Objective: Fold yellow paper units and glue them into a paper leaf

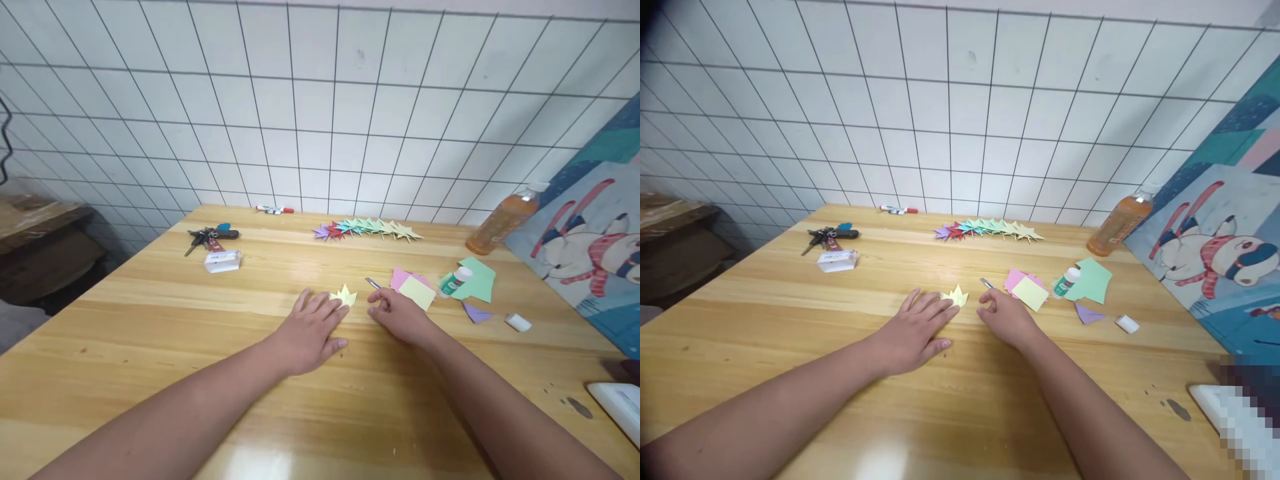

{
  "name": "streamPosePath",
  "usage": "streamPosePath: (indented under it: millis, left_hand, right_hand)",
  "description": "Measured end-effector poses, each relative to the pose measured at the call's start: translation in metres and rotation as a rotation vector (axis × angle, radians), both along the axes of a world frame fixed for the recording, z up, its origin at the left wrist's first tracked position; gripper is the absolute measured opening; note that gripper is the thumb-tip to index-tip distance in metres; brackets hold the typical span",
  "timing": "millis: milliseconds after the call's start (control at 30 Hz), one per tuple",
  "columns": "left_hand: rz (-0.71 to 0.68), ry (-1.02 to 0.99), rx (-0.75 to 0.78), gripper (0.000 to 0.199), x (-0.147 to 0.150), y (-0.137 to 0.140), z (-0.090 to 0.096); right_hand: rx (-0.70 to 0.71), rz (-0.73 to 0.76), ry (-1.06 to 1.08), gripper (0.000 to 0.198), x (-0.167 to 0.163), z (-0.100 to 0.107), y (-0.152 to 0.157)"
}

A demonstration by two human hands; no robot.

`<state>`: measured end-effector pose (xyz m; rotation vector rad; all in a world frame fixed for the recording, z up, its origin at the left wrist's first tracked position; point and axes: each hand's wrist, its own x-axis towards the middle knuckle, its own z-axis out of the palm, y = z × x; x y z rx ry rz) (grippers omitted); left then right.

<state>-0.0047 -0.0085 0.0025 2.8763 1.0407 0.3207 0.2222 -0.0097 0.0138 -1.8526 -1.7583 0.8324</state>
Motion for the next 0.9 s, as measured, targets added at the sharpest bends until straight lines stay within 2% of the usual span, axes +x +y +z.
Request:
streamPosePath:
  millis: [67, 200, 300, 433, 600, 800, 900]
  left_hand:
    - [0.008, -0.013, 0.003, 0.047, 0.001, 0.001, 0.003]
    - [0.007, -0.039, -0.002, 0.035, 0.004, 0.002, 0.008]
    - [-0.014, -0.074, -0.014, 0.036, 0.003, 0.006, 0.009]
    - [0.046, -0.185, -0.036, 0.042, -0.001, 0.011, 0.012]
    - [0.187, -0.461, -0.009, 0.031, -0.007, 0.024, 0.006]
    - [0.144, -0.353, -0.043, 0.027, -0.010, 0.033, -0.003]
    - [0.140, -0.254, -0.084, 0.028, -0.009, 0.030, -0.002]
  right_hand:
    - [0.039, -0.001, 0.017, 0.019, -0.005, 0.005, 0.001]
    - [0.236, -0.060, 0.059, 0.022, -0.010, 0.005, -0.006]
    - [0.289, -0.039, 0.016, 0.021, -0.005, 0.001, -0.011]
    - [0.391, 0.027, -0.099, 0.019, 0.000, 0.000, -0.012]
    - [0.490, 0.199, -0.149, 0.016, -0.010, -0.004, -0.012]
    - [0.514, 0.293, -0.156, 0.016, -0.019, -0.013, -0.013]
    - [0.518, 0.261, -0.245, 0.016, -0.014, -0.008, -0.013]
